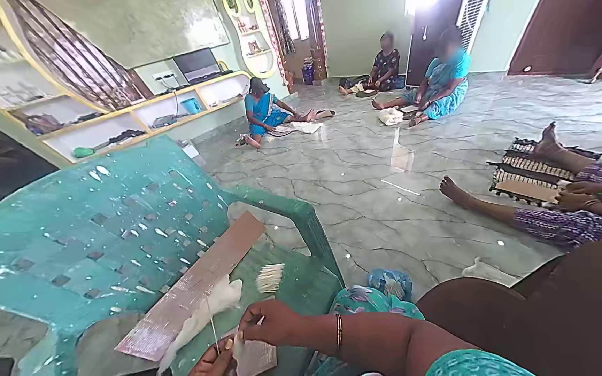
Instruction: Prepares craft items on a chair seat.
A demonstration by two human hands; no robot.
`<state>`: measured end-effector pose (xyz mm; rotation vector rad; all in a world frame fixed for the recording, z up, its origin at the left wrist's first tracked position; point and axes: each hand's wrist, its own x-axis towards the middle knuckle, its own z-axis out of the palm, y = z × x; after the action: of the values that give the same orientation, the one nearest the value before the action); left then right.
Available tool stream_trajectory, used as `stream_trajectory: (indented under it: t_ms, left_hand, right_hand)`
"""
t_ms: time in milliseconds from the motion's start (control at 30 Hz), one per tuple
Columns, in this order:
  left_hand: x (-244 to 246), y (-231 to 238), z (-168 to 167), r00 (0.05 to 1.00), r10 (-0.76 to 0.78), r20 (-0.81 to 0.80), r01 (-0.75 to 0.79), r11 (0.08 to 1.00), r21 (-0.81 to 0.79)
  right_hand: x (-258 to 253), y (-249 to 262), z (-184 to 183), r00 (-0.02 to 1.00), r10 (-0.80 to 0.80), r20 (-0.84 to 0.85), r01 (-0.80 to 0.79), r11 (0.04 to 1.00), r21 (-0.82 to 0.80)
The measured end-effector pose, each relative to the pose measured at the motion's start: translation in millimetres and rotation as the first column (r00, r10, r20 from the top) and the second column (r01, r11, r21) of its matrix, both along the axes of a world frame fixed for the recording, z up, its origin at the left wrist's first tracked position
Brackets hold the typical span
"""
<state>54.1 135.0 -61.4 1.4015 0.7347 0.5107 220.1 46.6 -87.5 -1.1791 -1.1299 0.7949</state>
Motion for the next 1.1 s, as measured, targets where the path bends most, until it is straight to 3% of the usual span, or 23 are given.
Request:
stream_trajectory:
  t_ms: [267,500,700,867,967,1100]
  left_hand:
    - [29.9,6.1,34.2,0.989,0.039,-0.14,-0.011,0.981,0.194]
    - [57.0,8.5,49.7,0.999,0.049,-0.005,-0.048,0.995,0.083]
    - [62.4,5.6,45.1,1.0,-0.024,-0.003,0.024,0.999,0.023]
    - [60.9,10.2,39.8,0.997,0.02,-0.079,-0.013,0.996,0.089]
    - [56.2,14.8,34.7,0.991,0.048,-0.129,-0.031,0.99,0.134]
    - [49.0,21.3,27.2,0.987,0.05,-0.154,-0.009,0.966,0.259]
  right_hand:
    - [21.1,-4.5,21.5,0.944,-0.046,-0.327,0.019,0.996,-0.086]
    - [41.1,-1.8,21.0,0.871,-0.116,-0.478,0.124,0.992,-0.016]
    - [39.5,0.7,19.1,0.938,-0.206,-0.279,0.222,0.975,0.025]
    - [38.0,4.0,18.1,0.914,-0.241,-0.326,0.255,0.967,0.001]
    - [38.8,6.0,18.0,0.933,-0.221,-0.283,0.218,0.975,-0.04]
    - [35.4,9.9,14.7,0.987,-0.127,-0.102,0.117,0.988,-0.1]
